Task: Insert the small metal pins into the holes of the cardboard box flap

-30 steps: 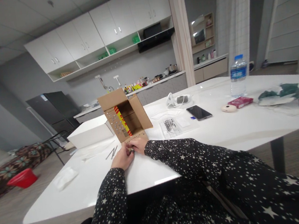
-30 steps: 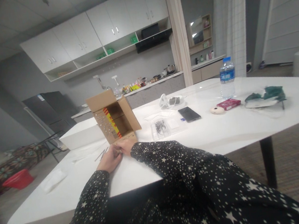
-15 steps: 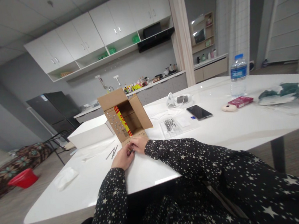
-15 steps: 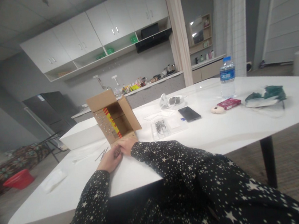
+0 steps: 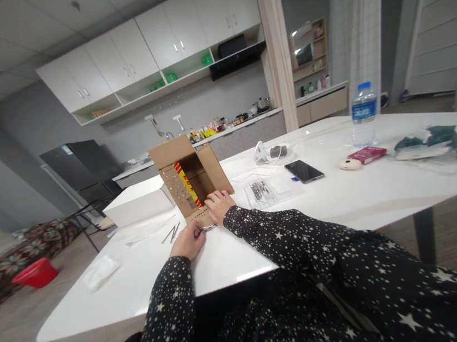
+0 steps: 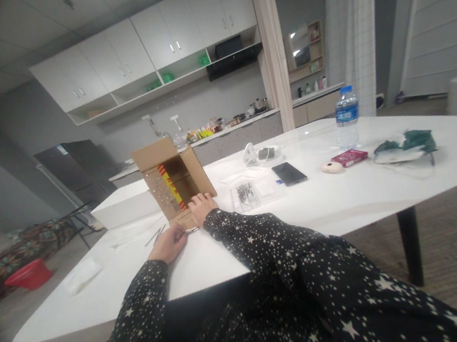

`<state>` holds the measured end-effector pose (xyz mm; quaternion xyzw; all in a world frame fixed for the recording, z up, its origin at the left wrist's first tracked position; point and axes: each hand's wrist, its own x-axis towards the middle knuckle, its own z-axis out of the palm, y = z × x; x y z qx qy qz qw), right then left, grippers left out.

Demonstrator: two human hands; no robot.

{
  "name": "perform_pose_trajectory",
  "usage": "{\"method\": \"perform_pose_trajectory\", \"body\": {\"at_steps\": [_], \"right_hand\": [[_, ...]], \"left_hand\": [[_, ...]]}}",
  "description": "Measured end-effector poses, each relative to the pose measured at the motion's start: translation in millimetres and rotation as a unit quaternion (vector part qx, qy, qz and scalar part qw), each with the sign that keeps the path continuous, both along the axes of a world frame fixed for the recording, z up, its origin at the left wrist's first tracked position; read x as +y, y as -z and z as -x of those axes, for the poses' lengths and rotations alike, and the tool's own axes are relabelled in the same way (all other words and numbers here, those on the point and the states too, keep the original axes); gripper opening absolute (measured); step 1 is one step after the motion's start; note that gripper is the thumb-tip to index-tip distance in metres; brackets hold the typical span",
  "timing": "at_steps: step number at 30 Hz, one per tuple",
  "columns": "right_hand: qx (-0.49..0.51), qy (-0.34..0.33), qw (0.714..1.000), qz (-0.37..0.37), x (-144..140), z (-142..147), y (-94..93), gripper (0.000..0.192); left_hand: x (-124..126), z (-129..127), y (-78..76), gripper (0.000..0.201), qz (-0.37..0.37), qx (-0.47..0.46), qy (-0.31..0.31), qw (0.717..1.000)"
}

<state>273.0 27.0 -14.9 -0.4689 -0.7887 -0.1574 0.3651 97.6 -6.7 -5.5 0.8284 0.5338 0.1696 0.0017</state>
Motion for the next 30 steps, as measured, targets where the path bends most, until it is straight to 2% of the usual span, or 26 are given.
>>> {"method": "perform_pose_trajectory", "body": {"at_steps": [15,30], "right_hand": [[-0.079,0.013,0.996,0.035,2.3,5.7,-1.1,0.021],[-0.04,0.035,0.998,0.038,1.2,5.1,0.3,0.021]], "left_hand": [[4.1,2.6,3.5,0.015,-0.002,-0.005,0.007,1.0],[-0.1,-0.2,-0.6,0.015,0.002,-0.001,-0.003,1.0]]}}
